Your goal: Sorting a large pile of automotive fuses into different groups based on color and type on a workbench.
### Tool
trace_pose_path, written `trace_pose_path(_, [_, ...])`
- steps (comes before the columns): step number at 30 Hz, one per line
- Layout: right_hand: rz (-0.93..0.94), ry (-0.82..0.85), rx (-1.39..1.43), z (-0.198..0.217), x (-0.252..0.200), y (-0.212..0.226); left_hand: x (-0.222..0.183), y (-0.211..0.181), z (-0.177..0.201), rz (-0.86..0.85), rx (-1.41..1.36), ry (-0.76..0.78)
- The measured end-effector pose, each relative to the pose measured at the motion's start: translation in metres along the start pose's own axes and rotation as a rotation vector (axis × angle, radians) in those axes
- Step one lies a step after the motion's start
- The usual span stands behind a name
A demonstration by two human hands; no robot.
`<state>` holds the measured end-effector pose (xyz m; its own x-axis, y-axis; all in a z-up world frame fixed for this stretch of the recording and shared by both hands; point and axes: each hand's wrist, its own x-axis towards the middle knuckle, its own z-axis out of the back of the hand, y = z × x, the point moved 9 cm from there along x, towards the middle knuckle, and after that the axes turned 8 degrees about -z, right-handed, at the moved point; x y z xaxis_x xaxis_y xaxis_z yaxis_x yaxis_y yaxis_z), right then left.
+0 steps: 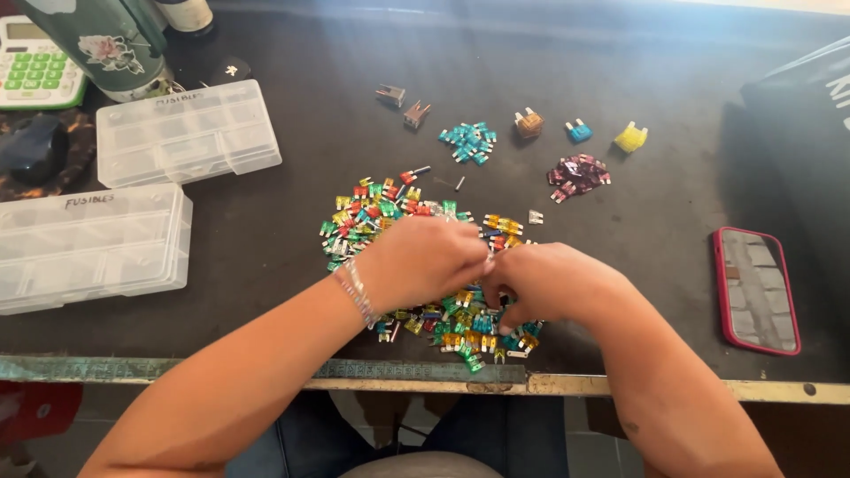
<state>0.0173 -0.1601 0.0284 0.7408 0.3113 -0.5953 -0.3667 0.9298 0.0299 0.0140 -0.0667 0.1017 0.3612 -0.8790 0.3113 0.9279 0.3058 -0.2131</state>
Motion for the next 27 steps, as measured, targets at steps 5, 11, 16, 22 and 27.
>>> trace_pose_path(5, [0.007,-0.016,0.095,0.010,0.005,-0.008,-0.013,-0.025,-0.028,-0.140,-0.070,0.097])
trace_pose_path(11, [0.070,-0.026,0.247,0.011,0.017,-0.021,-0.016,-0.028,-0.064,-0.175,0.071,0.047])
trace_pose_path(16, [0.099,-0.007,0.300,0.019,0.004,-0.015,-0.018,-0.023,-0.065,-0.175,0.065,0.026])
trace_pose_path(22, [0.177,0.014,0.367,0.018,0.003,-0.012,-0.015,-0.006,-0.048,-0.074,-0.149,0.058])
trace_pose_path(27, [0.098,0.001,0.491,0.037,-0.006,-0.025,-0.004,0.018,-0.021,0.252,-0.448,0.104])
